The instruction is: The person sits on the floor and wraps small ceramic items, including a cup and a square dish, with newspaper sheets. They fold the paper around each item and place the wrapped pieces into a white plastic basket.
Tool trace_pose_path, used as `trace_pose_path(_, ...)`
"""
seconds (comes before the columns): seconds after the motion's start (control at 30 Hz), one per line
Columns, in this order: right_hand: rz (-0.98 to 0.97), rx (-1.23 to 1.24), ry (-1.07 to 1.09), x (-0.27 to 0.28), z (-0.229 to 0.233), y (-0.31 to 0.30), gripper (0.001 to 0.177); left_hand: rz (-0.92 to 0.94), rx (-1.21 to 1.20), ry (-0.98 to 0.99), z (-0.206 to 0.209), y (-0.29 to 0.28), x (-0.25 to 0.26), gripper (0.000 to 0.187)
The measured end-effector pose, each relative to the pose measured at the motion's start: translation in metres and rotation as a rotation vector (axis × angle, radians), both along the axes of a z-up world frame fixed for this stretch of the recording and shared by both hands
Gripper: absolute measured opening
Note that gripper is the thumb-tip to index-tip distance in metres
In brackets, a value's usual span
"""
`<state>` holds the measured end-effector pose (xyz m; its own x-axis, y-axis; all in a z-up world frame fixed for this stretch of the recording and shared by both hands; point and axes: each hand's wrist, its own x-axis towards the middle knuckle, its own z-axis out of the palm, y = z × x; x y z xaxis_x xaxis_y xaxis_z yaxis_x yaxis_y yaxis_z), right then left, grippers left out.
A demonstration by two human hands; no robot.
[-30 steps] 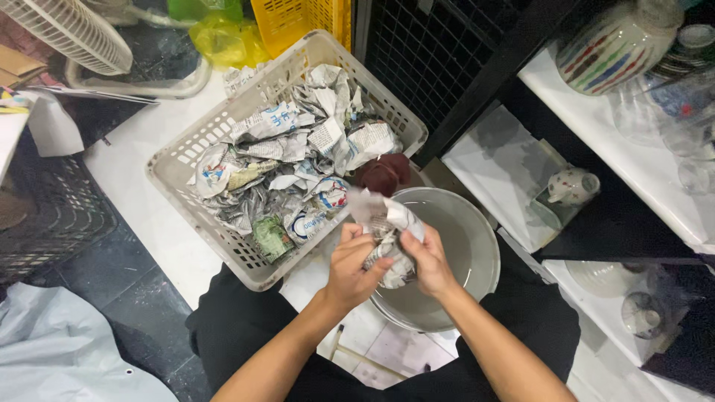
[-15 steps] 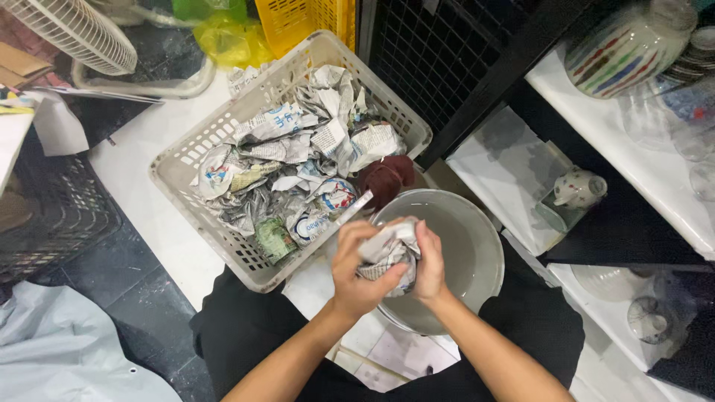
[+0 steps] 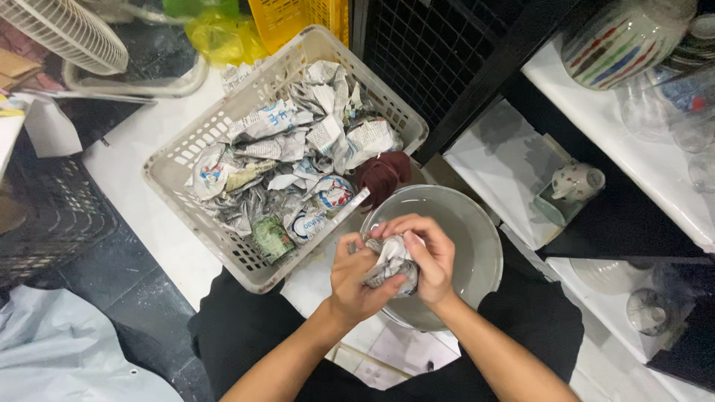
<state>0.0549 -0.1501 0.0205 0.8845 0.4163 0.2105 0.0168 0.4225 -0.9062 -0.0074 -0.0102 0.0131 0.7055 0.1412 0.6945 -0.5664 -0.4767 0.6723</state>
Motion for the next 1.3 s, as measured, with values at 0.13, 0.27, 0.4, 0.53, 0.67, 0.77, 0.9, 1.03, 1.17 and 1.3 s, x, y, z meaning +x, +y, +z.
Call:
trace_pose_path(0.13, -0.016, -0.020, 0.082, -0.001, -0.006, -0.004, 0.013, -0.086, 0.025, 0.059, 0.004, 0.007, 0.004, 0.022)
trace_pose_path(0.27, -0.014, -0.052, 0.004, 0.000, -0.003, -0.004, 0.015, -0.213, -0.133, 0.237, 0.001, 0.012, 0.007, 0.023)
trace_pose_path(0.4, -0.076, -0.284, -0.191, -0.004, 0.006, 0.000, 0.021, -0.175, -0.386, 0.262, -0.022, 0.008, 0.005, 0.008)
trace_pose_path(0.53, -0.056, -0.446, -0.561, -0.004, 0.014, -0.002, 0.048, -0.043, -0.742, 0.545, -0.047, 0.005, -0.003, 0.021)
trace_pose_path(0.67, -0.070, -0.499, -0.693, 0.001, 0.009, 0.004, 0.063, 0.060, -0.777, 0.422, -0.046, 0.009, 0.000, 0.036)
trace_pose_path(0.77, -0.054, -0.507, -0.639, -0.002, 0.004, 0.006, 0.058, 0.044, -0.841, 0.329, -0.024, 0.009, 0.005, 0.031)
trace_pose_path(0.9, -0.032, -0.495, -0.529, -0.002, -0.002, 0.003, 0.048, -0.067, -0.484, 0.089, -0.003, 0.014, 0.012, 0.046)
trace_pose_path(1.03, 0.018, -0.390, -0.350, -0.003, -0.011, 0.002, 0.034, 0.002, -0.627, 0.375, -0.015, 0.008, 0.010, 0.045)
trace_pose_path(1.17, 0.102, -0.192, 0.028, 0.001, -0.024, 0.003, 0.042, 0.029, -0.756, 0.528, -0.042, 0.004, 0.013, 0.051)
trace_pose_path(1.3, 0.103, -0.459, 0.068, 0.008, -0.028, -0.002, 0.047, -0.083, -0.712, 0.621, -0.051, 0.009, 0.014, 0.044)
